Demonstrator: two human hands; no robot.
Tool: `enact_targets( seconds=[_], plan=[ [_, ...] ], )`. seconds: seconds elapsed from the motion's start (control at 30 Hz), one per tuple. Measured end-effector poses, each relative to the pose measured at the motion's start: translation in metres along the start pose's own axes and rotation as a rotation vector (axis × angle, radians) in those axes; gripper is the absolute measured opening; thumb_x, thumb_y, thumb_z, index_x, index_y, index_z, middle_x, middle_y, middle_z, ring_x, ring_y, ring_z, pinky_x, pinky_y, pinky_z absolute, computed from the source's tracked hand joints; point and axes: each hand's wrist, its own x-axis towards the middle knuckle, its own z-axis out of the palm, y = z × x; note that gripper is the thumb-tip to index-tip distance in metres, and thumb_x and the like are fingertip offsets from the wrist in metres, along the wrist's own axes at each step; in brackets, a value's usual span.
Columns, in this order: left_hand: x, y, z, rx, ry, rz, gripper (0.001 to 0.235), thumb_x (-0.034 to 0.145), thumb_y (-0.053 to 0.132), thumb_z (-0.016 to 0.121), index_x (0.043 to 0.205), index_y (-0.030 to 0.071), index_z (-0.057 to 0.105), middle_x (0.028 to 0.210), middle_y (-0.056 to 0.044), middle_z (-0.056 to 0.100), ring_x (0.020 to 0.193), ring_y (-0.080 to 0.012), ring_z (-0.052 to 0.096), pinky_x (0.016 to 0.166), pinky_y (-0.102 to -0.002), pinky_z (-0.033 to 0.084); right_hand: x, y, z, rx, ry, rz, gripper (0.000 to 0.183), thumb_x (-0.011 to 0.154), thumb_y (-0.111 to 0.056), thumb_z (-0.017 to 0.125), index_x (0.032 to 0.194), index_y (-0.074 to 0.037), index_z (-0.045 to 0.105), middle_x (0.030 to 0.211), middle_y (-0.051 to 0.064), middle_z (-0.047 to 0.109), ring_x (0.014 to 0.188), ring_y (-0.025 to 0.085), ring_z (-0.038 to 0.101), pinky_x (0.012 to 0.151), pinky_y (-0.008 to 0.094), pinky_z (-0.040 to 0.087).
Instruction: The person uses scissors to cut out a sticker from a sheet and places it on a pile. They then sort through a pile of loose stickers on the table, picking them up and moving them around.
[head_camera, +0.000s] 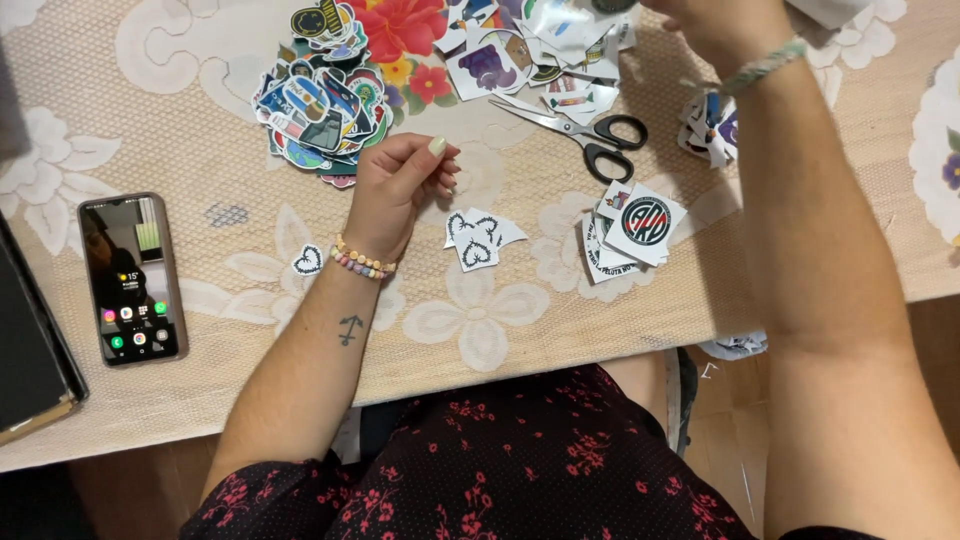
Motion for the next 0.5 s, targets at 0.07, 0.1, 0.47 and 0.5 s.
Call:
enact_targets(
  seconds=[0.07, 0.1, 0.47, 0.5],
  plan=[
    [0.000, 0.005, 0.001, 0.051, -0.001, -0.033, 0.021, 0.093, 0.019, 0.070, 0.095, -0.002, 0.073, 0.075, -0.010, 0.070, 0.064, -0.0148, 0.065, 0.055, -0.025, 0.056, -0.031, -0.006, -0.001, 0.055, 0.002, 0.016, 0.014, 0.105, -0.025, 0.070, 0.114, -0.016, 0.065, 0.109, -0.002, 0.066, 0.091, 0.011, 0.059, 0.077, 0.028, 0.050],
    [0.000, 0.005, 0.000, 0.051, -0.003, -0.035, 0.021, 0.093, 0.019, 0.070, 0.095, -0.002, 0.073, 0.075, -0.010, 0.070, 0.064, -0.0148, 0.065, 0.055, -0.025, 0.056, -0.047, -0.008, -0.003, 0.056, 0.003, 0.019, 0.014, 0.105, -0.025, 0.070, 0.114, -0.016, 0.065, 0.109, -0.002, 0.066, 0.091, 0.011, 0.059, 0.077, 0.028, 0.050],
    [0.000, 0.005, 0.001, 0.034, -0.002, -0.043, 0.021, 0.094, 0.019, 0.070, 0.097, -0.001, 0.074, 0.079, -0.011, 0.071, 0.065, -0.0149, 0.066, 0.060, -0.024, 0.056, -0.106, 0.034, 0.036, -0.578, -0.208, -0.127, 0.024, 0.082, -0.038, 0.082, 0.094, -0.022, 0.068, 0.072, -0.007, 0.066, 0.069, 0.012, 0.062, 0.063, 0.030, 0.047],
    [0.000, 0.005, 0.000, 0.034, 0.002, -0.037, 0.021, 0.094, 0.019, 0.070, 0.097, -0.001, 0.074, 0.079, -0.011, 0.071, 0.065, -0.0149, 0.066, 0.060, -0.024, 0.056, -0.100, 0.024, 0.034, -0.580, -0.207, -0.134, 0.024, 0.082, -0.038, 0.082, 0.094, -0.022, 0.068, 0.072, -0.007, 0.066, 0.069, 0.012, 0.062, 0.063, 0.030, 0.047]
  ],
)
